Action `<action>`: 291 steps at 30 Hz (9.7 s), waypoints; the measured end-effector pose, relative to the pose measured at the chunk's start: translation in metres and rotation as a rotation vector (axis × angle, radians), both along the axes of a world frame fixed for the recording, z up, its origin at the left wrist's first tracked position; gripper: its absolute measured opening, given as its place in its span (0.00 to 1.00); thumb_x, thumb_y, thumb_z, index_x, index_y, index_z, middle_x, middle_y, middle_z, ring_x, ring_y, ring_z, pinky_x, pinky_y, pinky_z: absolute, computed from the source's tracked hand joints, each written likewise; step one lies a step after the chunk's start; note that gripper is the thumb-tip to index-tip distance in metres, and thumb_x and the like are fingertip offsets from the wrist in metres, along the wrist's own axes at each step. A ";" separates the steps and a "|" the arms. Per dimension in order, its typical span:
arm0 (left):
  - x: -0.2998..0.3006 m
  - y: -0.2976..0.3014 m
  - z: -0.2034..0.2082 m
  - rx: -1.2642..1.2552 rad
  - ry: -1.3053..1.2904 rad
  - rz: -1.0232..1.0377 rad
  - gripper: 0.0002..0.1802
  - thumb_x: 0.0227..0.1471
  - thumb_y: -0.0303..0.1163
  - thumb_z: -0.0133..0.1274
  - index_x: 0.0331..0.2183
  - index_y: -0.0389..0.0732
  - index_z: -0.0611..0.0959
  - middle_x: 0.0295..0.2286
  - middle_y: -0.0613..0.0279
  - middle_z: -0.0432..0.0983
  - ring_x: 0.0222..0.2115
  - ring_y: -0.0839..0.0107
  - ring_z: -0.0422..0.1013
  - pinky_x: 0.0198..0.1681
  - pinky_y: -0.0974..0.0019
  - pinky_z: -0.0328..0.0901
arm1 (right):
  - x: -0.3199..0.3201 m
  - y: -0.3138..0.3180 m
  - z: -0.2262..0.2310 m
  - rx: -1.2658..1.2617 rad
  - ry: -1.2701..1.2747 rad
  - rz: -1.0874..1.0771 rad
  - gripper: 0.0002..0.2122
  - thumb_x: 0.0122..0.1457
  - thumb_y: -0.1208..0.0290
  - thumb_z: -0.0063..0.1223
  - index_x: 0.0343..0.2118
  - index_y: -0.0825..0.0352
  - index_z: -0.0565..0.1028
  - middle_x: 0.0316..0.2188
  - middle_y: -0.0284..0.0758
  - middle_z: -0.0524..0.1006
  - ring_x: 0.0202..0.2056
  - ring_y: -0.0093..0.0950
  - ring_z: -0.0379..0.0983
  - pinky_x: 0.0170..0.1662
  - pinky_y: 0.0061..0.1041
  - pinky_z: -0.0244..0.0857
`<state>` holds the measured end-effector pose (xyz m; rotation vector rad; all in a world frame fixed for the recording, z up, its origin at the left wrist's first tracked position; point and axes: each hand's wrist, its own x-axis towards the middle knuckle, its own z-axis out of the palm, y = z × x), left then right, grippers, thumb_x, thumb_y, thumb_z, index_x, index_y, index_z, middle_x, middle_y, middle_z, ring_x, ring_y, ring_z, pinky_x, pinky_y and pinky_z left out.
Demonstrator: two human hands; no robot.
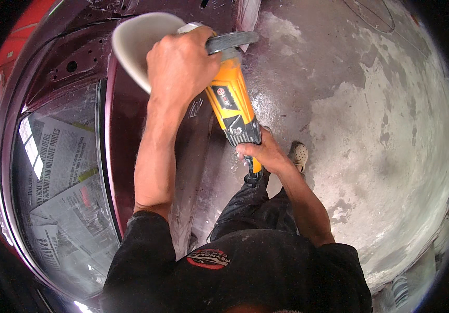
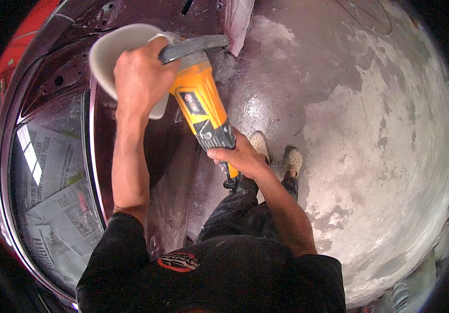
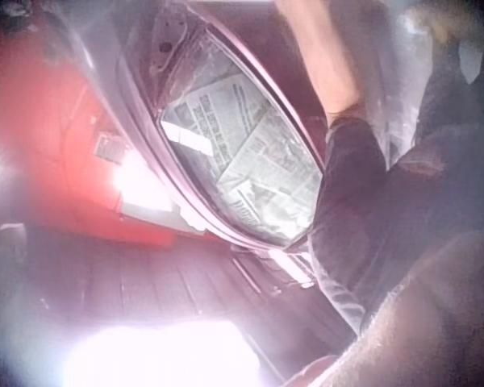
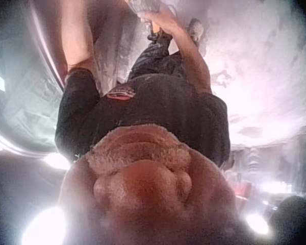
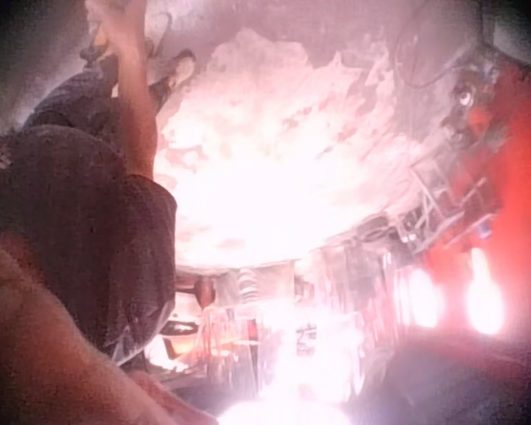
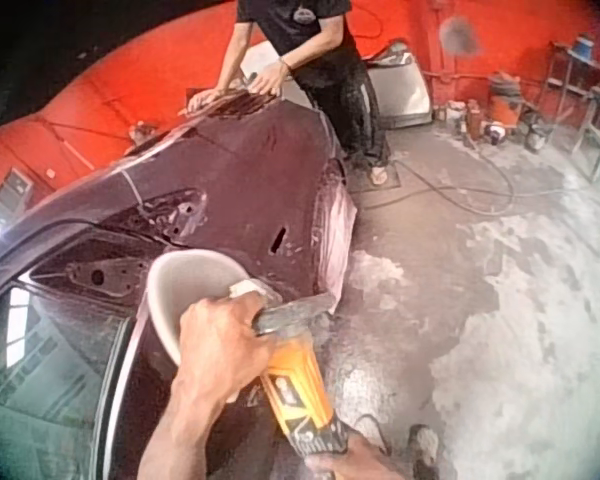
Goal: The person uses a yellow orbital polisher to buff the rear trunk of a maroon car. They apply a white polishing compound from a bottle and continue polishing the surface with the machine.
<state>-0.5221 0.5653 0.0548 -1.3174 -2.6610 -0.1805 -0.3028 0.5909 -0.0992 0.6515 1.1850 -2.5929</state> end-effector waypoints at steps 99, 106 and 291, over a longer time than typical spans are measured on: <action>0.142 -0.171 -0.033 0.215 -0.072 0.207 0.15 0.29 0.35 0.63 0.26 0.44 0.80 0.20 0.58 0.77 0.23 0.54 0.75 0.26 0.55 0.70 | 0.082 -0.057 -0.078 0.507 0.105 0.177 0.24 0.46 0.72 0.68 0.45 0.69 0.69 0.32 0.35 0.77 0.32 0.24 0.75 0.36 0.26 0.72; 0.137 -0.148 -0.026 0.209 -0.125 0.163 0.13 0.36 0.39 0.61 0.28 0.44 0.83 0.21 0.56 0.79 0.26 0.56 0.78 0.29 0.55 0.72 | 0.102 -0.071 -0.075 0.309 -0.006 0.064 0.12 0.54 0.78 0.58 0.41 0.67 0.71 0.29 0.33 0.77 0.25 0.23 0.75 0.26 0.24 0.72; 0.760 -0.877 0.118 1.088 0.184 0.395 0.12 0.32 0.27 0.66 0.21 0.37 0.78 0.16 0.56 0.72 0.17 0.57 0.72 0.21 0.61 0.64 | 0.616 -0.637 0.225 1.239 0.390 0.432 0.33 0.38 0.68 0.75 0.47 0.70 0.66 0.36 0.41 0.79 0.37 0.31 0.78 0.42 0.31 0.71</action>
